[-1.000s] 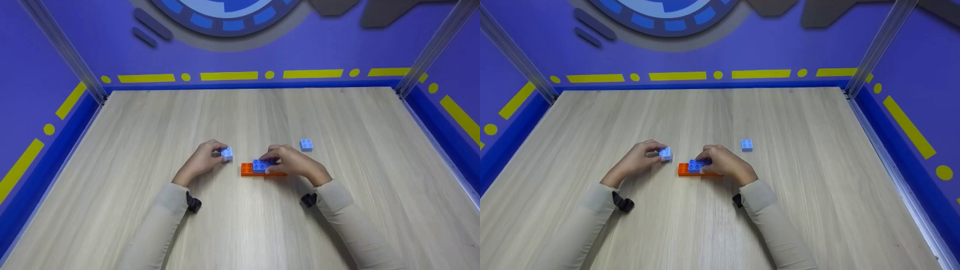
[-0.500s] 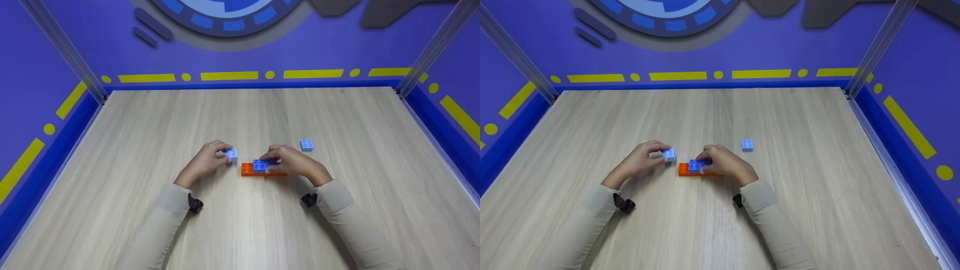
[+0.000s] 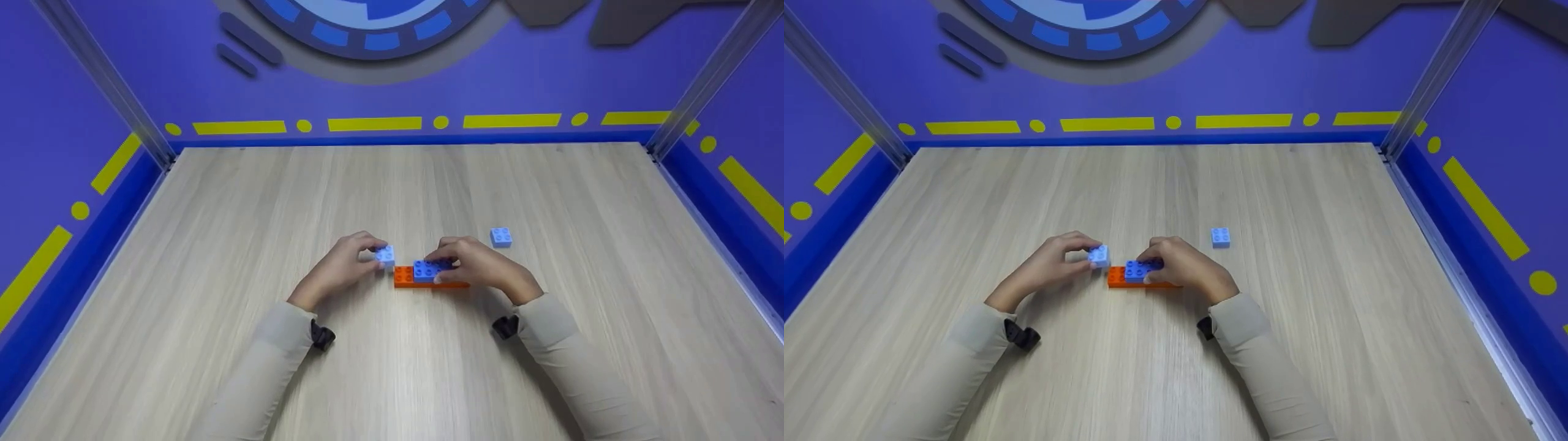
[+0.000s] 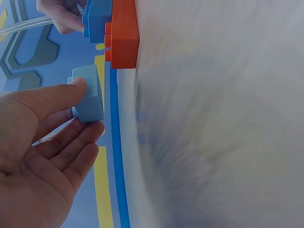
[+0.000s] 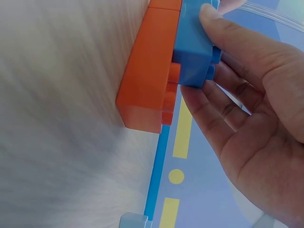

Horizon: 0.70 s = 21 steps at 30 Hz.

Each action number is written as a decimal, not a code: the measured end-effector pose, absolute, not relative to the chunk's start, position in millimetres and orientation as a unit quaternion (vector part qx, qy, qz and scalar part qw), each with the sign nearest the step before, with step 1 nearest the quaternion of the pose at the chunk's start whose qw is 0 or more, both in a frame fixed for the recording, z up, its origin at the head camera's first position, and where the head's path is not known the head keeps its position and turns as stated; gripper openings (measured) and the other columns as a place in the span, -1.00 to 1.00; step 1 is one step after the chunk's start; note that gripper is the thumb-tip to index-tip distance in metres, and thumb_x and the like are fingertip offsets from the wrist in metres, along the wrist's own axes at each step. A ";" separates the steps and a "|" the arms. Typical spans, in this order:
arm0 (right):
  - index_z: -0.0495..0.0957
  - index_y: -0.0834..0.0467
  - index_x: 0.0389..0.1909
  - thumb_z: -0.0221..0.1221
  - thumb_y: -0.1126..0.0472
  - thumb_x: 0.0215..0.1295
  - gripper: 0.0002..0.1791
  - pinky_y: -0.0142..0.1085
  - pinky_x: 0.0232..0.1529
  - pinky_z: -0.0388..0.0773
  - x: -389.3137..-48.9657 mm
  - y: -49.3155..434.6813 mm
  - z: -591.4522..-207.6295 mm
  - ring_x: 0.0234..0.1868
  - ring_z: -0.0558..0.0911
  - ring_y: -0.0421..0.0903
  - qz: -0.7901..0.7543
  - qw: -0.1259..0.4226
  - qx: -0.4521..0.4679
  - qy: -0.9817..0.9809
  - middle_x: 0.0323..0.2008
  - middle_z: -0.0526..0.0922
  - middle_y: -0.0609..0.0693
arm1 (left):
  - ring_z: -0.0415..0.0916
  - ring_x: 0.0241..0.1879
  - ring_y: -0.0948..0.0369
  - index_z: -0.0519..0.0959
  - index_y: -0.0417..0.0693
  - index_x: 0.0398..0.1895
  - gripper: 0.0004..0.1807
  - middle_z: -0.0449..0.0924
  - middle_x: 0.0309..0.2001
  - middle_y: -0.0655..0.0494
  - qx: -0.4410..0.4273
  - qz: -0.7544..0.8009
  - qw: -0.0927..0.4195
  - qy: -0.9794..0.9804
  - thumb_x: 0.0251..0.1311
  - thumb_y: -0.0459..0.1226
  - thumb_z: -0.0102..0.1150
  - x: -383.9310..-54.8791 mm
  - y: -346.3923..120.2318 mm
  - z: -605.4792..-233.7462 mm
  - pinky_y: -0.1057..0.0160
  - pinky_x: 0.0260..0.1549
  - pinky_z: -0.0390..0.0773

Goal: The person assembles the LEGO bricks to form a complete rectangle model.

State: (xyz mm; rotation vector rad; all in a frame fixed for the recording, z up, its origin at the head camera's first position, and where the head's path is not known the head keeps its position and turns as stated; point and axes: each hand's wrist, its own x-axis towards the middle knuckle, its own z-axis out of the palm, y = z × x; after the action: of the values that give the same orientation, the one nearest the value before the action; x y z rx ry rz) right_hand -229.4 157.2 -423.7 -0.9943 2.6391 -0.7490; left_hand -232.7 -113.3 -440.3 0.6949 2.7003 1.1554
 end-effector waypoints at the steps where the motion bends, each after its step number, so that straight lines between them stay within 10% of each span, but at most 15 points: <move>1: 0.63 0.16 0.04 0.31 0.26 0.18 -0.63 -0.18 -0.05 0.58 -229.6 157.3 -423.8 -0.12 0.56 -0.10 -0.255 0.112 -0.340 0.898 -0.16 0.62 0.01 | 0.51 0.04 0.07 0.59 -0.18 0.07 -0.64 0.60 -0.03 0.00 0.230 0.382 0.062 0.893 0.17 -0.37 0.25 -232.2 -112.5 -439.9 0.02 0.14 0.48; 21: 0.63 0.17 0.05 0.31 0.22 0.19 -0.62 -0.19 -0.08 0.60 -231.3 157.3 -424.7 -0.16 0.57 -0.12 -0.259 0.111 -0.344 0.896 -0.17 0.62 0.02 | 0.52 0.07 0.04 0.58 -0.16 0.09 -0.62 0.60 0.00 0.00 0.265 0.365 0.068 0.890 0.19 -0.33 0.25 -225.9 -102.4 -438.4 0.07 0.13 0.49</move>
State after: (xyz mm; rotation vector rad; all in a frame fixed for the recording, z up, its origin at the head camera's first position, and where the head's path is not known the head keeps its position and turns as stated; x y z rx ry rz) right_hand -231.3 157.3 -424.7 -1.0102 2.6304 -0.7618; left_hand -225.9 -102.4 -438.4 0.7969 2.6815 1.0980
